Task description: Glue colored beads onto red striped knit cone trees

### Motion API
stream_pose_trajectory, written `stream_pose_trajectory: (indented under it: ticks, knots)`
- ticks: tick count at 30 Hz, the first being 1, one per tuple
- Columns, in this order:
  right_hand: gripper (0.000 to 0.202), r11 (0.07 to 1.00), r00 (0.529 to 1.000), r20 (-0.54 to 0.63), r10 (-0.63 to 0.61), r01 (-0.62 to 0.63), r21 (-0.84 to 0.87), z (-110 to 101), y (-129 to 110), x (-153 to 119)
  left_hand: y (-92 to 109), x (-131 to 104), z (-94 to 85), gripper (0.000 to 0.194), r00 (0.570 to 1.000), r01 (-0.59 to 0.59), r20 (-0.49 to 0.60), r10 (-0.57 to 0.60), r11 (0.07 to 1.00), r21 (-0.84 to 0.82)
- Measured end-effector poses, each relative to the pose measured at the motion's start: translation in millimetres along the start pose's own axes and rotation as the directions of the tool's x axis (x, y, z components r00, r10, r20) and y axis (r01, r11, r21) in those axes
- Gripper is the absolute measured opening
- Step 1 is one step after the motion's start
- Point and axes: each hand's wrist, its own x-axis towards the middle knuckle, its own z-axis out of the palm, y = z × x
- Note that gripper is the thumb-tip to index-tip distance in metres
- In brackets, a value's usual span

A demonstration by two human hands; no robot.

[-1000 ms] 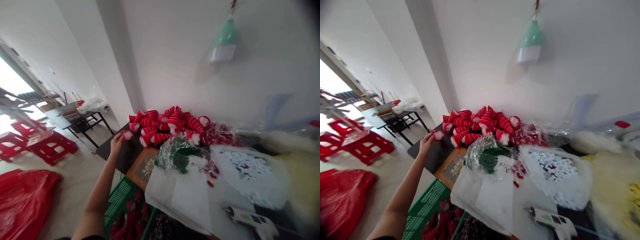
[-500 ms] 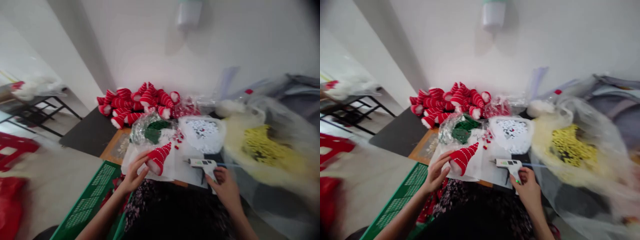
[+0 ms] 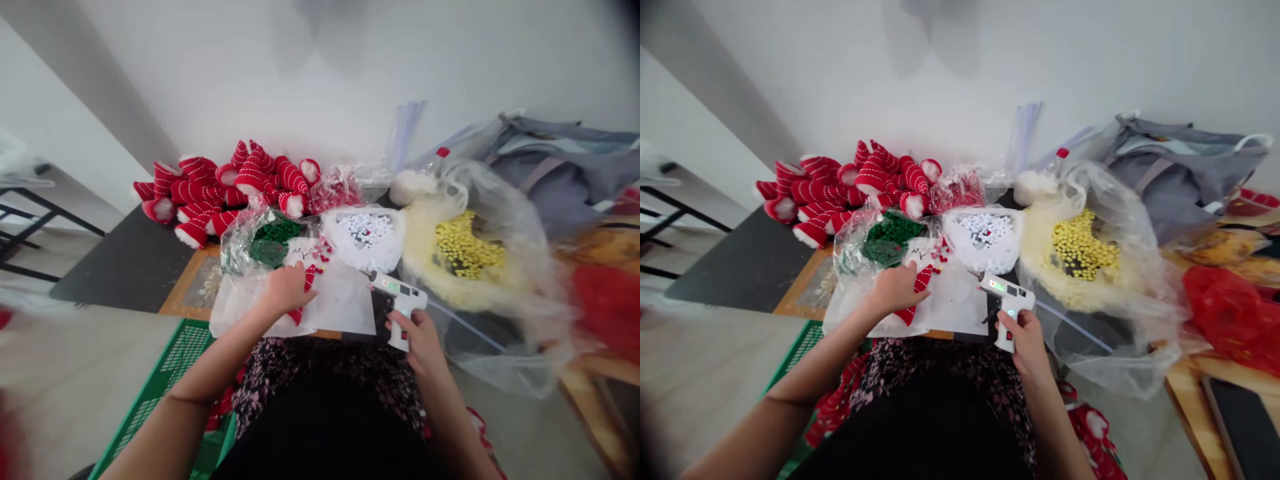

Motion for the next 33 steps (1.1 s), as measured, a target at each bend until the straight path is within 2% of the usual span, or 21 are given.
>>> stream_pose_trajectory:
  ticks: [3,5,6,8,10,11,13,15,20,23,26,29,33]
  knots:
    - [0.051,0.995,0.999,-0.015,0.035,-0.033,0.094,6,-6,-4,-14,14,-11.7,0.052,0.997,0.019,0.073,-0.020,1.000,0.012]
    - [0.049,0.990,0.999,0.015,0.042,-0.044,0.137,7,-10,-6,-24,17,-26.5,0.045,0.994,0.026,0.112,-0.012,0.992,-0.120]
    - [0.048,0.988,0.998,0.042,0.035,-0.041,0.146,8,-12,-6,-28,17,-32.6,0.045,0.992,0.037,0.128,-0.005,0.968,-0.248]
    - [0.044,0.990,0.992,0.128,0.015,-0.032,0.136,10,-15,-7,-30,16,-37.1,0.047,0.987,0.083,0.161,0.008,0.830,-0.552]
    - [0.041,0.994,0.978,0.209,-0.008,-0.015,0.110,13,-15,-9,-26,15,-29.5,0.047,0.974,0.178,0.228,0.009,0.597,-0.783]
    - [0.040,0.995,0.972,0.233,-0.025,0.002,0.096,16,-14,-10,-22,16,-22.2,0.044,0.960,0.241,0.278,0.006,0.482,-0.842]
    - [0.042,0.995,0.966,0.248,-0.074,0.055,0.080,23,-13,-13,-14,18,-5.3,0.032,0.927,0.359,0.376,-0.001,0.297,-0.885]
    - [0.044,0.992,0.960,0.253,-0.123,0.108,0.070,30,-13,-18,-7,22,9.6,0.021,0.904,0.425,0.428,-0.024,0.180,-0.887]
    - [0.044,0.987,0.937,0.322,-0.137,0.157,-0.035,40,-16,-25,1,30,25.0,0.018,0.873,0.482,0.479,-0.095,0.019,-0.876]
    - [0.044,0.982,0.930,0.339,-0.144,0.176,-0.067,39,-18,-22,2,31,26.3,0.021,0.864,0.500,0.498,-0.077,0.003,-0.866]
    - [0.045,0.970,0.919,0.359,-0.163,0.215,-0.109,36,-19,-19,1,28,28.4,0.026,0.869,0.494,0.490,-0.062,0.067,-0.867]
    - [0.045,0.926,0.908,0.363,-0.210,0.304,-0.223,34,-19,-20,-2,23,33.8,0.026,0.910,0.414,0.405,-0.089,0.182,-0.892]
    - [0.043,0.827,0.878,0.419,-0.234,0.406,-0.390,33,-23,-27,-4,18,43.6,0.039,0.963,0.270,0.259,-0.078,0.314,-0.910]
